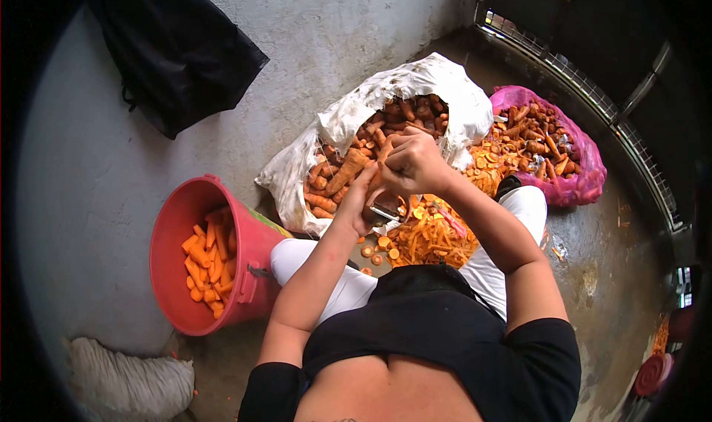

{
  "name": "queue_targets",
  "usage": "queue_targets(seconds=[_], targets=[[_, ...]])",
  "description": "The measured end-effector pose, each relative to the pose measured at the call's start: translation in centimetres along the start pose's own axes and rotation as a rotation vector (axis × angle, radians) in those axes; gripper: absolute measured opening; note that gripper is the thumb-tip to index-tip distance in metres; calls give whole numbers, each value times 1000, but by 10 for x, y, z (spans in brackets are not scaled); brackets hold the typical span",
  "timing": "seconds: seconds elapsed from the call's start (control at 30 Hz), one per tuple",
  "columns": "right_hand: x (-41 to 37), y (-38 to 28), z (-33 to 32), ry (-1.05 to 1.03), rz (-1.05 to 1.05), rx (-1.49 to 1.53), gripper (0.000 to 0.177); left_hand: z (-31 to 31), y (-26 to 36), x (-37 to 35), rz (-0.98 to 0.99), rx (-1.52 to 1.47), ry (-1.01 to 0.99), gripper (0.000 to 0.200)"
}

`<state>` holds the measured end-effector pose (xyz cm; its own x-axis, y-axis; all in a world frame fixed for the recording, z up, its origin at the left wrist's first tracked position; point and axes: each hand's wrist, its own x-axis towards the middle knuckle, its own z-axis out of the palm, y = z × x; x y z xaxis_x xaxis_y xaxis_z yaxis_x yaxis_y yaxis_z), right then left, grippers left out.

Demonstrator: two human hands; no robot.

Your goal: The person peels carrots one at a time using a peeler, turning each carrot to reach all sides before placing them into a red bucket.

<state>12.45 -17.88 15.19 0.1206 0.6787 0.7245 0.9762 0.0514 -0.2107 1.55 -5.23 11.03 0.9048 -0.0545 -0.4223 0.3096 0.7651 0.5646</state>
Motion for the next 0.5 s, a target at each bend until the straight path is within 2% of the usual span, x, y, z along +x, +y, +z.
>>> queue_targets(seconds=[0.3,0.37,0.43,0.5], targets=[[-4,9,14,1,38,56,25,-6,2,1,41,26,-52,34],[-6,15,17,-4,54,68,26,2,6,-9,-7,74,20,35],[-10,26,16,85,173,40,26,5,3,-15,-8,108,25,36],[-15,42,5,-8,211,-92,25,-1,-10,-15,41,129,-33,38]])
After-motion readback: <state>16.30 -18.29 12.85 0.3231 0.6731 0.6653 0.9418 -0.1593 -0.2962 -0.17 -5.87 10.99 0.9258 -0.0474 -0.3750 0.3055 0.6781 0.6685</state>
